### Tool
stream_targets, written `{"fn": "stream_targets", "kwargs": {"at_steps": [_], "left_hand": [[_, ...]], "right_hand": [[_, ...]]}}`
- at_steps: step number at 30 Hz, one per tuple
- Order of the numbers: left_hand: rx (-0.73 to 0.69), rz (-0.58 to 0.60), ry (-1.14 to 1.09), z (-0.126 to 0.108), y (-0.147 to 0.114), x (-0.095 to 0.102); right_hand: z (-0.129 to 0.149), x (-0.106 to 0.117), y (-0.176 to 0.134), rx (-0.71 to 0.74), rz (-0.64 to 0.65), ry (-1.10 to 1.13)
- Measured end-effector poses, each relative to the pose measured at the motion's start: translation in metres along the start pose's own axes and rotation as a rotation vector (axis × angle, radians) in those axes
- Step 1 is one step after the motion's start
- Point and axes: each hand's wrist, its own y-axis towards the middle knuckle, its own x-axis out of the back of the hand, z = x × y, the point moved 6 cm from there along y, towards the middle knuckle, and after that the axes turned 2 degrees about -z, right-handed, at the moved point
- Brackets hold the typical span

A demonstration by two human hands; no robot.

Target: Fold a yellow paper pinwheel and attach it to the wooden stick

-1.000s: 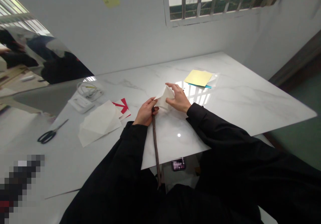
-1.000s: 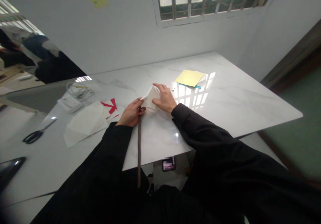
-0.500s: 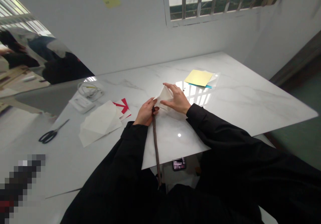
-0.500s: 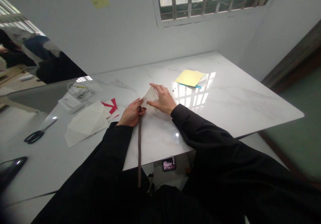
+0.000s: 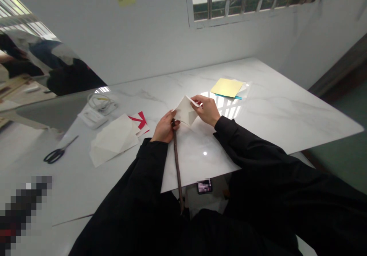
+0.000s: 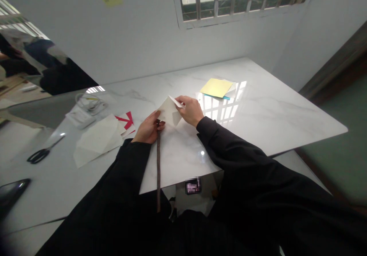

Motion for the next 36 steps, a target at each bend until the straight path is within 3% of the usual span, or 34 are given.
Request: {"fn": "stream_targets", "kwargs": {"at_steps": [7, 14, 19, 36], "left_hand": [[0.043, -0.105, -0.099, -0.001, 0.000, 0.004], [-0.008, -0.093, -0.106, 0.000, 0.005, 0.008], [0.015, -0.102, -0.163, -0.001, 0.009, 0.013], [-0.033, -0.076, -0.175, 0.002, 0.025, 0.021]], "right_hand": [[-0.028, -0.005, 0.002, -0.227, -0.018, 0.160], [-0.024, -0.021, -0.005, -0.393, 0.318, 0.477], [-0.025, -0.019, -0.006, -0.450, 0.451, 0.575], [-0.051, -0.028, -0.001, -0.581, 0.236, 0.819]]}}
